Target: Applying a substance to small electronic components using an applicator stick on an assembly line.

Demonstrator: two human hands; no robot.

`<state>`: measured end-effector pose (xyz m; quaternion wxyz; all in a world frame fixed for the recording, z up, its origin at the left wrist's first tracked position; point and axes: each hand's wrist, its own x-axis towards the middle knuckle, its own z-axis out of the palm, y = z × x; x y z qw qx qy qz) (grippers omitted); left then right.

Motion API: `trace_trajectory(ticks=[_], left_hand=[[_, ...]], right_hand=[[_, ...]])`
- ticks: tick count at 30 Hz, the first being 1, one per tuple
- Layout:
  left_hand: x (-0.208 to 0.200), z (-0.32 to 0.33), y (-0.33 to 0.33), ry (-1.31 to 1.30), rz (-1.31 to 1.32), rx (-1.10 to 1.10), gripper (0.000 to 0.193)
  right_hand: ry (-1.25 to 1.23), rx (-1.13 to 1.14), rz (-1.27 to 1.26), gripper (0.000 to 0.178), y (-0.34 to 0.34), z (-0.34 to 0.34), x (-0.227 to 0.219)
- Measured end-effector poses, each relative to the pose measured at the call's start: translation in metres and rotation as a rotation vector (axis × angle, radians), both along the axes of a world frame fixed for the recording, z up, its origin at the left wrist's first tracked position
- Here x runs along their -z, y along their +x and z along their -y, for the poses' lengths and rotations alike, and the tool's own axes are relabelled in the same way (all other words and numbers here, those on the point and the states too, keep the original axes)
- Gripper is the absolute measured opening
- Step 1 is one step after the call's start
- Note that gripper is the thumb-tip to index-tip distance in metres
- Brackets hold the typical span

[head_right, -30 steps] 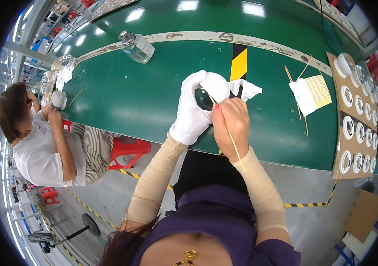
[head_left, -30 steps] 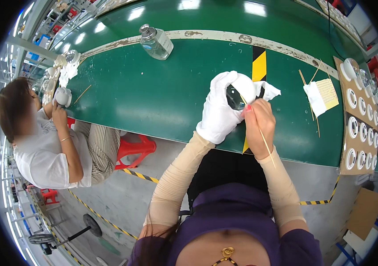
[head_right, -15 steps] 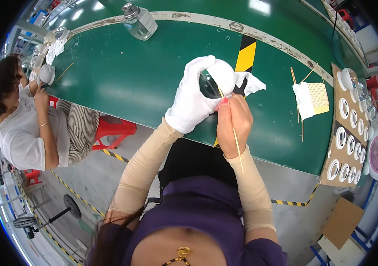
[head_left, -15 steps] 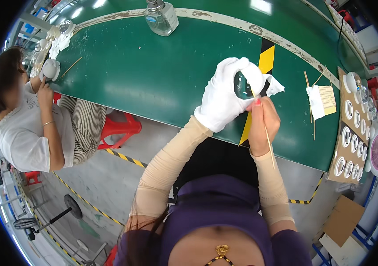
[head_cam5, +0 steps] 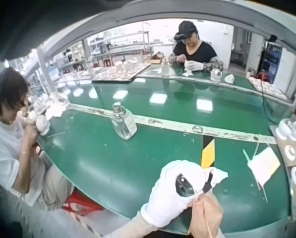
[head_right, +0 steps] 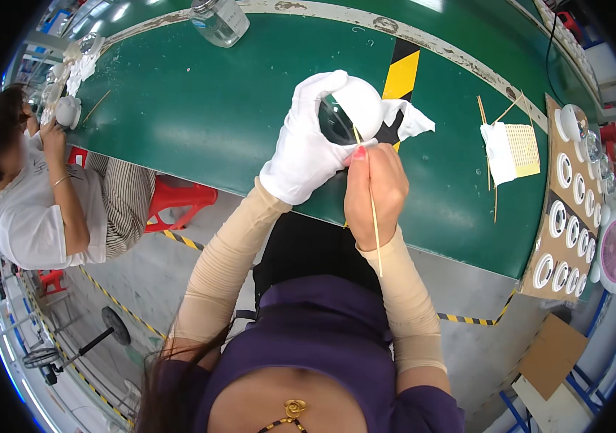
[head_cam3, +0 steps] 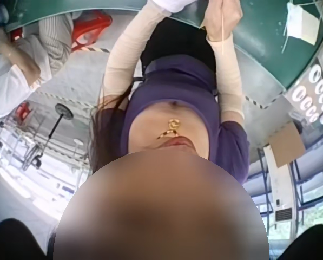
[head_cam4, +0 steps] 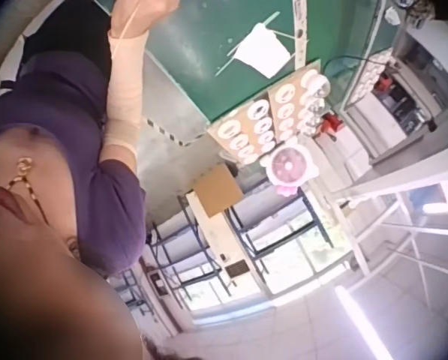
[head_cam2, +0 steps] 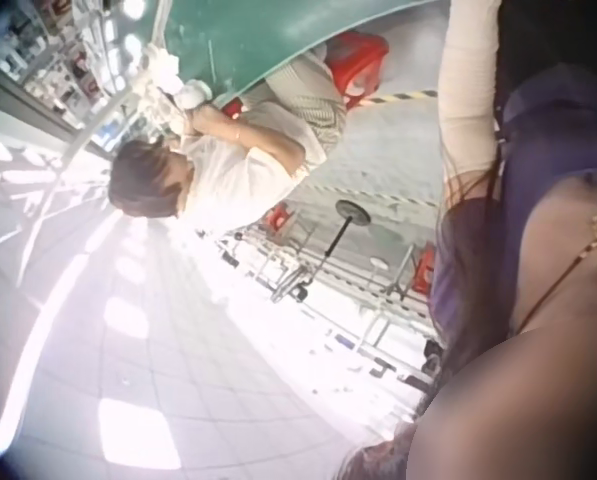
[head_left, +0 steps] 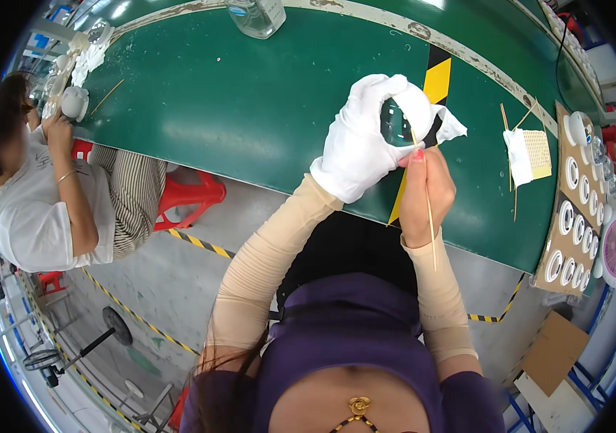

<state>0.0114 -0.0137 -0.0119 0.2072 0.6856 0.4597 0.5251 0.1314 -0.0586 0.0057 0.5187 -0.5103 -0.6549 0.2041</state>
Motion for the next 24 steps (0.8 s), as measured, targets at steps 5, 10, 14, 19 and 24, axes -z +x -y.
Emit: trace_trajectory(ticks=[5, 10, 14, 19, 24], left_hand=[[0.0001, -0.001, 0.0, -0.035, 0.02, 0.016, 0.085], [0.0031, 0.0007, 0.0003, -0.017, 0.015, 0.003, 0.084], [0.0017, -0.0006, 0.0005, -0.017, 0.04, 0.015, 0.084], [-0.0001, 0.0009, 0.0015, -0.026, 0.023, 0.008, 0.085], [0.001, -0.0015, -0.0009, -0.003, 0.019, 0.007, 0.084]], right_hand=[[-0.005, -0.011, 0.017, 0.017, 0.0006, -0.0001, -0.0003], [0.018, -0.046, 0.001, 0.017, 0.0008, 0.0027, 0.0004], [0.005, -0.028, -0.017, 0.018, -0.002, -0.0003, -0.0026], [0.015, -0.03, -0.002, 0.019, -0.0001, 0.0034, 0.0031], [-0.02, -0.017, -0.006, 0.019, -0.0029, 0.0003, -0.004]])
